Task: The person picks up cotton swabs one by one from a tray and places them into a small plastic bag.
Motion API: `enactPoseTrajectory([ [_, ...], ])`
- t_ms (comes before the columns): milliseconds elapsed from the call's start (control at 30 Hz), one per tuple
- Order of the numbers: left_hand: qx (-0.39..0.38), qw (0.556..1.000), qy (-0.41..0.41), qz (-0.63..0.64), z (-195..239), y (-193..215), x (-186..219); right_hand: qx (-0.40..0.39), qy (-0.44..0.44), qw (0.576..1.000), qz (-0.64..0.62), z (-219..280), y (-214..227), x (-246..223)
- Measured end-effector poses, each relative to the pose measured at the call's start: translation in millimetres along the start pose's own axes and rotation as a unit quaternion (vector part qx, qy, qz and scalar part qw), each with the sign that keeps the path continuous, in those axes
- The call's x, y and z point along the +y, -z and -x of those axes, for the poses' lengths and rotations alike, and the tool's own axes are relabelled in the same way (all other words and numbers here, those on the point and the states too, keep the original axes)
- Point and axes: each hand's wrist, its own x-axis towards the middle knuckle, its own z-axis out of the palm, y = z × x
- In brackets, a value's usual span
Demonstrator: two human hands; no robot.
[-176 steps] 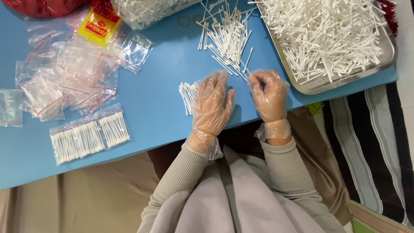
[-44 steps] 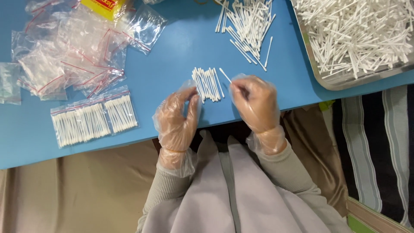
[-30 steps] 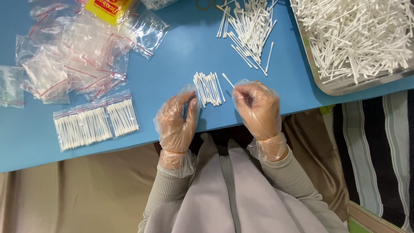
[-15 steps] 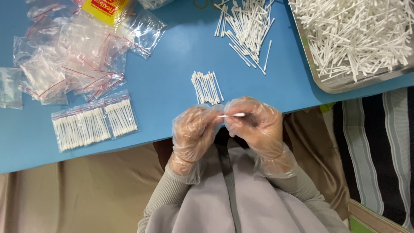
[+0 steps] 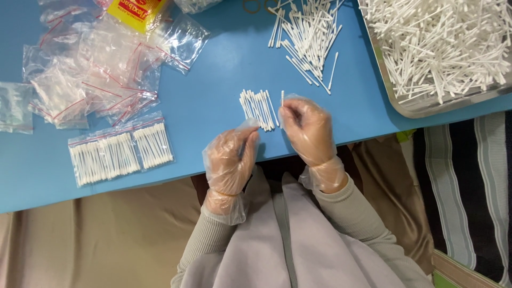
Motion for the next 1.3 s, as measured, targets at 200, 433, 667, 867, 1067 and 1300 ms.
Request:
enactPoseTrajectory([
  [200, 0.001, 0.999, 0.030, -0.041, 6.5, 3.7, -18.1, -0.004, 0.006, 0.992, 0.128, 1.8, -12.6, 22.2],
  [433, -0.035, 0.998, -0.004, -0.051, -15.6, -20.2, 2.3, 0.054, 0.005, 0.993, 0.107, -0.1, 25.9, 22.7],
  [667, -0.094, 0.971, -0.098, -0.195, -39.2, -106.0, 2.9, 0.123, 0.041, 0.980, 0.151, -12.1, 68.9, 64.0],
  [867, -0.081, 0.946, -0.071, -0.307, -55.8, -178.6, -4.6, 0.127, 0.045, 0.975, 0.175, -15.0, 70.4, 74.7],
  [1067, -0.062, 0.924, -0.038, -0.376, -47.1, -222.1, -33.5, 0.119, 0.023, 0.979, 0.164, -14.7, 72.0, 68.9],
  [1300, -0.040, 0.911, -0.082, -0.401, -38.2, -228.9, -35.8, 0.121, 0.001, 0.982, 0.142, -14.5, 74.3, 65.1],
])
